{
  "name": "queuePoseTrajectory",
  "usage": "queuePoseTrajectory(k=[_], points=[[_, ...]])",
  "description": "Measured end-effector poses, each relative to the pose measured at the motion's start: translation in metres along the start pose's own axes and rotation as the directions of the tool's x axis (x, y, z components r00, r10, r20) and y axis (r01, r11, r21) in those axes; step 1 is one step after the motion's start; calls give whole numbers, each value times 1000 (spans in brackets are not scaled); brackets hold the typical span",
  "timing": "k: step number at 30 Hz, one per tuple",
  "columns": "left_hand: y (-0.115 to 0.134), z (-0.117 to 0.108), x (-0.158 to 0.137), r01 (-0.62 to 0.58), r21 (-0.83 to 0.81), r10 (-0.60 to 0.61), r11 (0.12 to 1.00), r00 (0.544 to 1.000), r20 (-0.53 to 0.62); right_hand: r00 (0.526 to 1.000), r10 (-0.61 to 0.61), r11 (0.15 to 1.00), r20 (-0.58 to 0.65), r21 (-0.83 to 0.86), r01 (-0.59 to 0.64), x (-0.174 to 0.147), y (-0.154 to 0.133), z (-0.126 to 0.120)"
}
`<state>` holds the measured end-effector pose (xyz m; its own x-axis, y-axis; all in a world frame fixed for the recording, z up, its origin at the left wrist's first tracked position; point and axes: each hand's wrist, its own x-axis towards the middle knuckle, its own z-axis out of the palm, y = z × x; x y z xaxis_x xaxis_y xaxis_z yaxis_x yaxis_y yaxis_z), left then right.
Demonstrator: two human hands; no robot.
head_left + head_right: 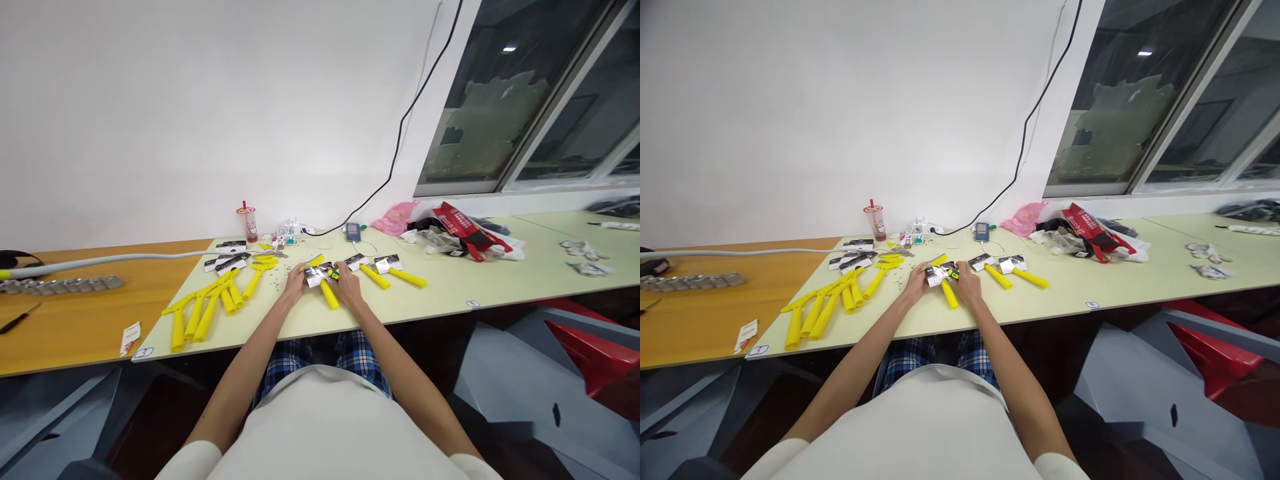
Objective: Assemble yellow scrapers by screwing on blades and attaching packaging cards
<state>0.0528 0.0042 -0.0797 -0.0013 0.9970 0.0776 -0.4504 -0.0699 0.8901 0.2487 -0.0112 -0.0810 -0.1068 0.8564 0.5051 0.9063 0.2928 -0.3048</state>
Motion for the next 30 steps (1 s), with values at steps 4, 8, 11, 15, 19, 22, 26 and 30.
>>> queuePoseTrajectory(k=[4, 8, 11, 15, 19, 22, 26, 30], points=[[1, 0, 4, 5, -6, -5, 1000, 1000, -6, 1000, -9, 1000, 12, -9, 9, 2, -1, 1], [1, 0, 4, 6, 0, -6, 1000, 1000, -6, 999, -30, 999, 16, -29, 31, 2, -4, -2], [1, 1, 3, 7, 10, -7, 1000, 1000, -8, 997, -70, 997, 36, -42, 72, 2, -7, -7], [0, 1, 1, 6, 21, -6, 1000, 1000, -20, 993, -96, 993, 67, -60, 100, 0, -12, -14], [-1, 3, 0, 10, 54, -8, 999, 999, -33, 990, -99, 992, 100, -65, 106, -1, -15, -19], [0, 4, 1, 13, 81, -9, 997, 999, -40, 986, -104, 992, 127, -60, 112, -1, -16, -22], [3, 6, -1, 18, 102, -14, 995, 999, -32, 983, -95, 993, 157, -60, 105, -1, -17, -26], [10, 9, -7, 18, 94, -19, 995, 1000, 4, 986, -54, 996, 159, -60, 65, -3, -20, -28]])
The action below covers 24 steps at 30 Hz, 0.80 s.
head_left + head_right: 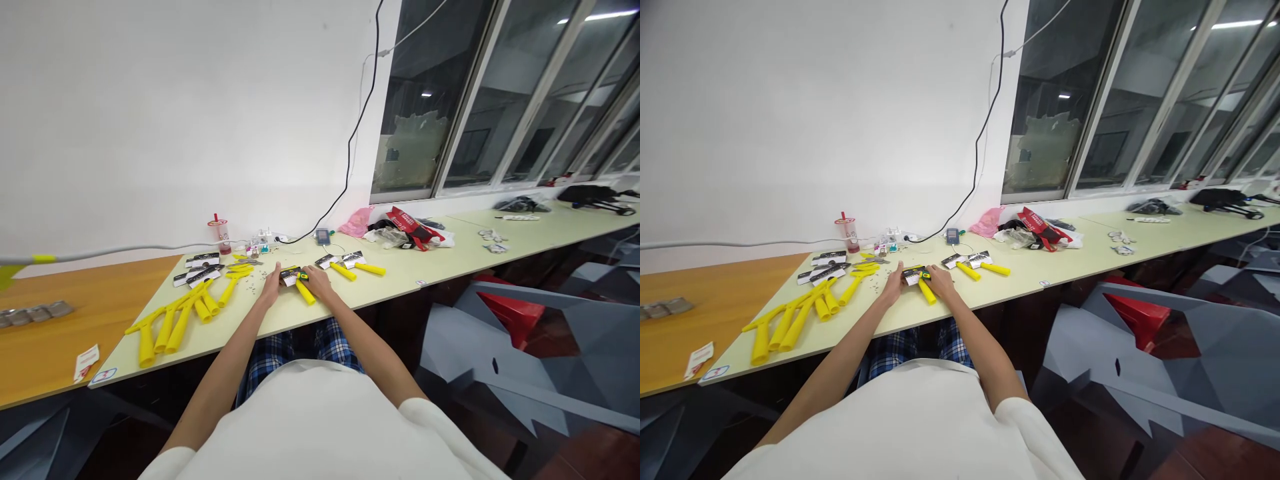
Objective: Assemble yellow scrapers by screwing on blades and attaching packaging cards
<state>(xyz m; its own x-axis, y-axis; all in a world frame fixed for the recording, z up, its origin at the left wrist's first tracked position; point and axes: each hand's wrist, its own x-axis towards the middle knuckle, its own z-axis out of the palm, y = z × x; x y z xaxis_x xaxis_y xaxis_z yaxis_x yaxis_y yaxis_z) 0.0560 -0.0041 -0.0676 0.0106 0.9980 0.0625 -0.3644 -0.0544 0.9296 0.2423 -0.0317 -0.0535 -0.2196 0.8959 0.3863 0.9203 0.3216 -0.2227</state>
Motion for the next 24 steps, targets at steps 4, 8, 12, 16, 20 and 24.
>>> queuePoseTrajectory(k=[4, 8, 12, 16, 20, 24], points=[[2, -1, -8, -24, 15, 24, 1000, 1000, 6, 999, 43, 998, -5, 39, -43, -4, -3, -4], [5, -6, -12, -58, 60, 59, 997, 998, -12, 994, 105, 988, -42, 119, -99, -13, -7, -11], [23, -8, -10, -115, 63, 118, 991, 992, -34, 982, 181, 960, -60, 227, -163, -29, -9, -22], [60, 9, -7, -242, 37, 241, 969, 970, 45, 979, 197, 821, 53, 537, -195, -36, -16, -38], [100, 40, -3, -310, 18, 305, 950, 942, 136, 988, 122, 639, 90, 755, -148, -27, -24, -61], [131, 62, 7, -360, -58, 364, 931, 915, 172, 982, 155, 527, 105, 832, -172, -20, -27, -76]])
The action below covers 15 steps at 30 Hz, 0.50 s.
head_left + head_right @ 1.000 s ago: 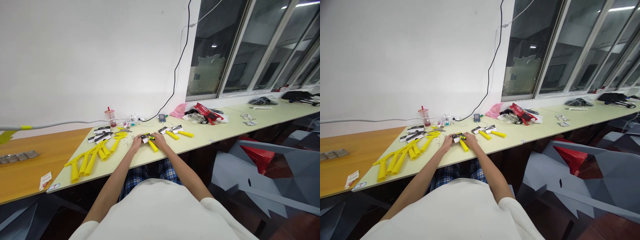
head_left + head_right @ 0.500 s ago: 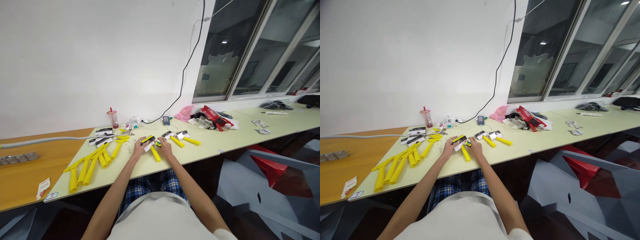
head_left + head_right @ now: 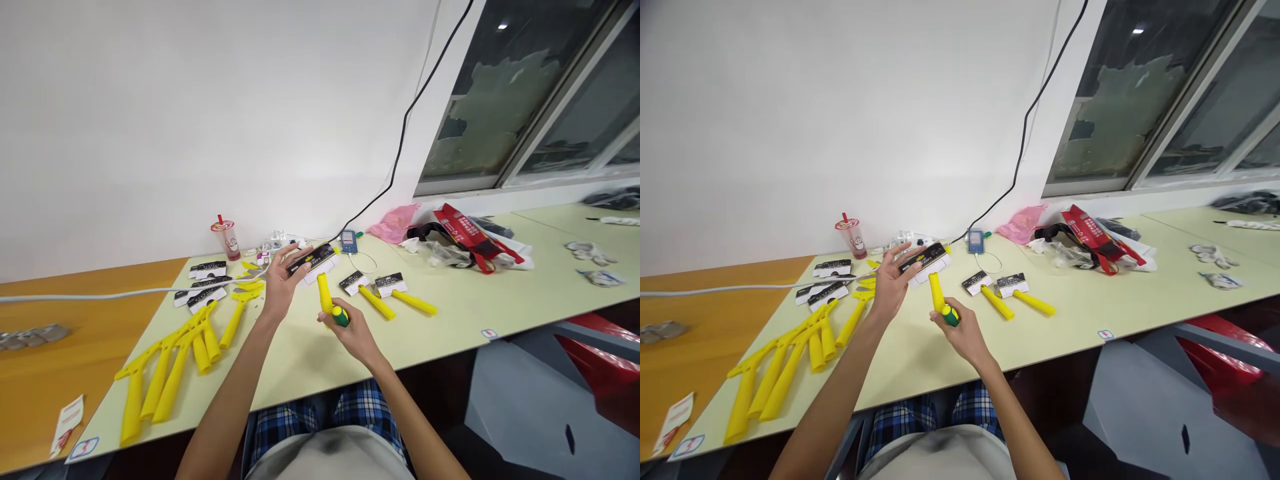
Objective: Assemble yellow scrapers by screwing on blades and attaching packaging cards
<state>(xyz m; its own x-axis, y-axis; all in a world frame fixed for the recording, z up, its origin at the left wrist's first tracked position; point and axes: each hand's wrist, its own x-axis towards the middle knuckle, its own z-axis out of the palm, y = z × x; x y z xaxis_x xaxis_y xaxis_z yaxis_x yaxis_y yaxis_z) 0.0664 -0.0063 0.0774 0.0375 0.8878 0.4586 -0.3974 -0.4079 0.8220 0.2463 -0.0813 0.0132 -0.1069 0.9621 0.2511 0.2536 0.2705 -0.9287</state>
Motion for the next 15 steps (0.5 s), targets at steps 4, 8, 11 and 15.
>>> queuePoseTrajectory(k=[4, 8, 11, 15], points=[[15, 7, 27, -33, -22, 34, 999, 998, 58, 999, 45, 998, -5, 36, -44, 2, -4, -4], [21, 10, 51, -32, -36, 36, 999, 991, 126, 996, 80, 989, 48, 118, -86, 5, -12, -7], [23, 14, 62, -31, -52, 38, 998, 989, 145, 992, 108, 981, 61, 157, -116, 9, -20, -10], [24, 19, 69, -89, -51, 94, 995, 992, 85, 994, 106, 978, 38, 175, -111, 16, -27, -14]])
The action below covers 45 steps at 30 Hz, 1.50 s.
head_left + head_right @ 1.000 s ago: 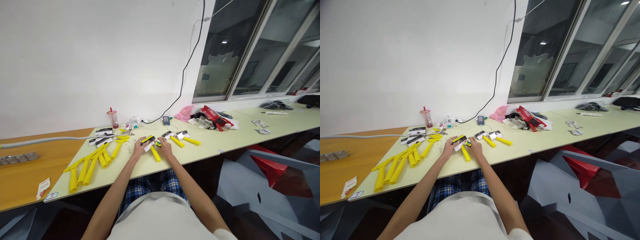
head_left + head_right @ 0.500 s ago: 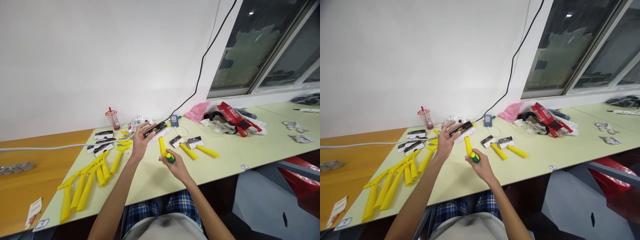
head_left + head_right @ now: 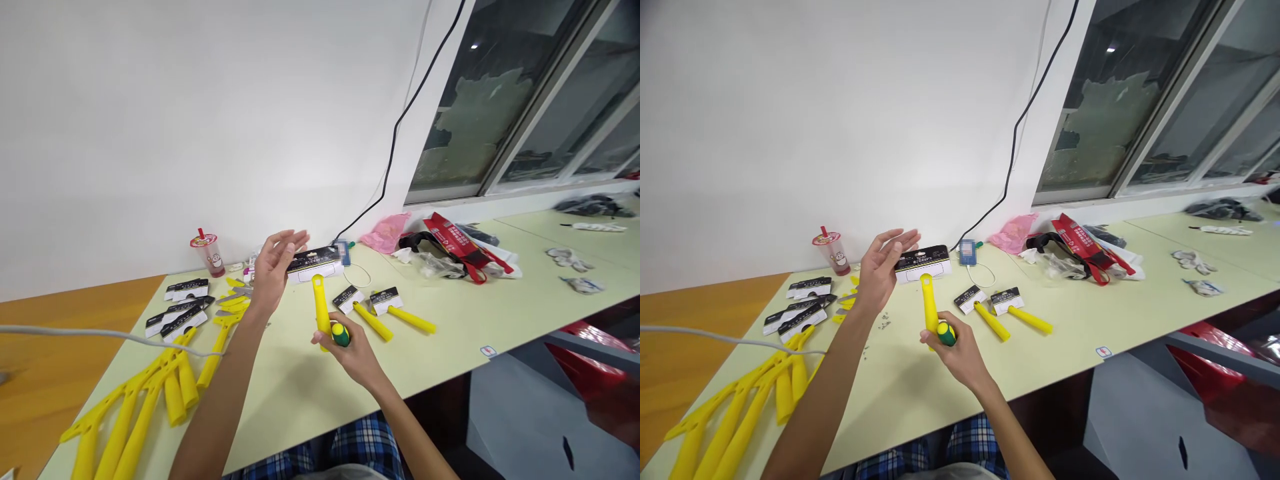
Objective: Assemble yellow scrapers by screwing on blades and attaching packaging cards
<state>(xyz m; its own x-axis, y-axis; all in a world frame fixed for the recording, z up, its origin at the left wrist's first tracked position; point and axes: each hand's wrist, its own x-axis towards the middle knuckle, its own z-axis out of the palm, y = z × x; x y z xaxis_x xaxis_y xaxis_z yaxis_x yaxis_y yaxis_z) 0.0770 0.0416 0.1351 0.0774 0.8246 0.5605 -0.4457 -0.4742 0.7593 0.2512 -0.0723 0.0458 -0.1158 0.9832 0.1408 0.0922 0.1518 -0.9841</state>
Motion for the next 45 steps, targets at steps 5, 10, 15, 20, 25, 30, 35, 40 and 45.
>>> queuePoseTrajectory(k=[5, 10, 15, 20, 25, 30, 35, 40, 45], points=[[-9, 1, 0, -149, 55, 158, 987, 949, -272, 998, -30, 998, -61, -62, 26, 17, -10, -9], [-19, -2, 2, -244, 171, 292, 955, 884, -366, 991, -116, 985, -71, -135, 105, 57, -38, -20], [-14, -5, 13, -239, 181, 285, 954, 910, -301, 947, -320, 918, -19, -254, 305, 114, -80, -19], [-1, -10, 17, -127, 174, 161, 976, 967, -199, 899, -429, 861, 91, -258, 438, 153, -105, -9], [9, -19, 12, -24, 253, 80, 967, 974, -212, 899, -363, 879, 247, -230, 418, 169, -99, -3], [10, -30, 17, 18, 204, 49, 979, 947, -317, 873, -352, 845, 336, -287, 451, 170, -91, -4], [11, -33, 19, 35, 186, 21, 982, 957, -290, 862, -326, 805, 387, -365, 468, 165, -92, -5], [10, -32, 15, 9, 131, 27, 991, 963, -267, 833, -335, 778, 441, -370, 508, 161, -91, -9], [14, -30, 16, -55, 64, 73, 996, 947, -314, 822, -303, 745, 482, -418, 519, 156, -90, -15]])
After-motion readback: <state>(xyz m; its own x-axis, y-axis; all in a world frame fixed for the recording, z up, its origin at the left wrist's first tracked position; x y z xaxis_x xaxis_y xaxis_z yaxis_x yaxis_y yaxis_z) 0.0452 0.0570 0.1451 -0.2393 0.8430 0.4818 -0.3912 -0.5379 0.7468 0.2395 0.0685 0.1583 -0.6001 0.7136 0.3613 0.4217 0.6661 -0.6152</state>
